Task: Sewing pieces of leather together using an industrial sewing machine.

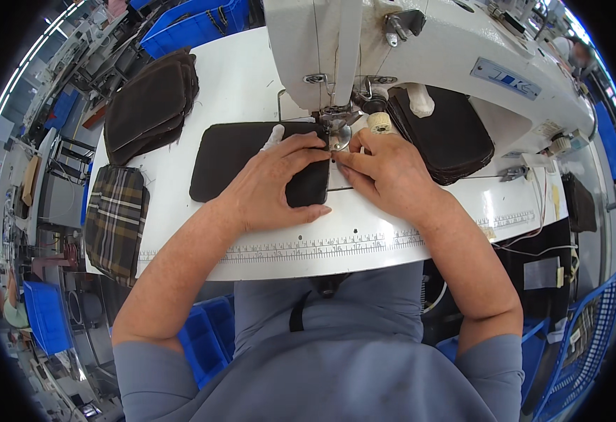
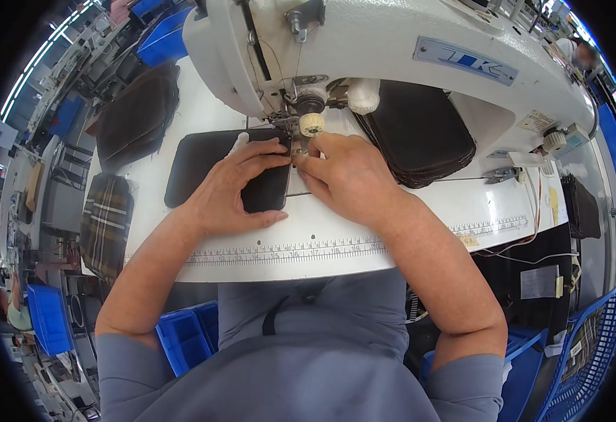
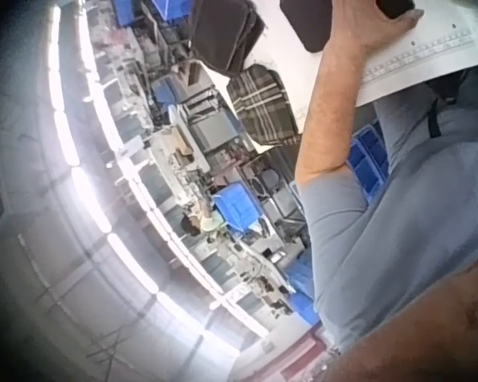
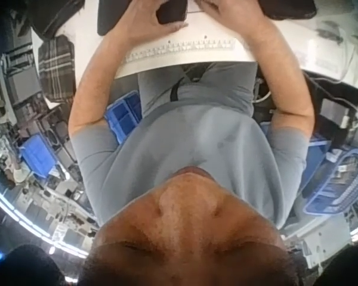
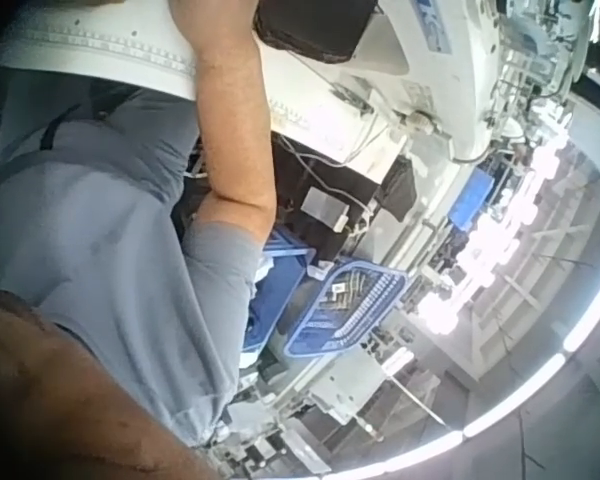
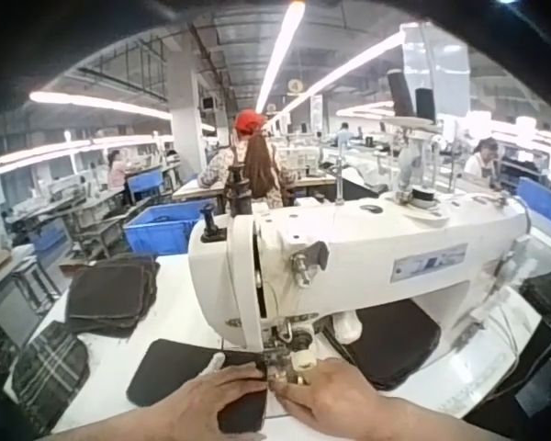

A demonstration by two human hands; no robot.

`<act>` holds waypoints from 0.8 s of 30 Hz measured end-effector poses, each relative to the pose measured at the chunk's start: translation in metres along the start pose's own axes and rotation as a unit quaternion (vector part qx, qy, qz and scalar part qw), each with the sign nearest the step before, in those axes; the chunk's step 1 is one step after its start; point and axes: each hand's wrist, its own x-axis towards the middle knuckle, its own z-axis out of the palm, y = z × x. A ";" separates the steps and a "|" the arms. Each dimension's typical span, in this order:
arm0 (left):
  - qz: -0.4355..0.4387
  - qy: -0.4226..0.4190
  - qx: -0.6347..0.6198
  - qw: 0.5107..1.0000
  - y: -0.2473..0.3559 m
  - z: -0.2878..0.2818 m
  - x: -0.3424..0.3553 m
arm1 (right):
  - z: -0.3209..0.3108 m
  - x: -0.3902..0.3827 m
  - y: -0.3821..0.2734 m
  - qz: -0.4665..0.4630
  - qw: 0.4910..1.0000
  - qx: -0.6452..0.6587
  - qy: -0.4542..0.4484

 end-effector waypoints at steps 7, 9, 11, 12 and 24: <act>-0.027 0.017 -0.040 0.999 0.011 0.001 -0.014 | -0.021 -0.014 -0.025 -0.058 0.998 0.010 -0.037; 0.029 0.043 -0.033 0.998 0.008 0.005 -0.019 | -0.022 -0.022 -0.033 -0.063 0.997 0.013 -0.037; 0.030 0.042 -0.048 0.998 0.007 0.004 -0.020 | -0.024 -0.029 -0.040 -0.067 0.997 0.015 -0.038; 0.030 0.042 -0.062 0.997 0.007 0.004 -0.019 | -0.025 -0.031 -0.044 -0.058 0.997 0.010 -0.046; 0.088 0.069 -0.019 0.994 0.009 0.016 -0.017 | -0.020 -0.031 -0.048 -0.044 0.996 0.034 -0.068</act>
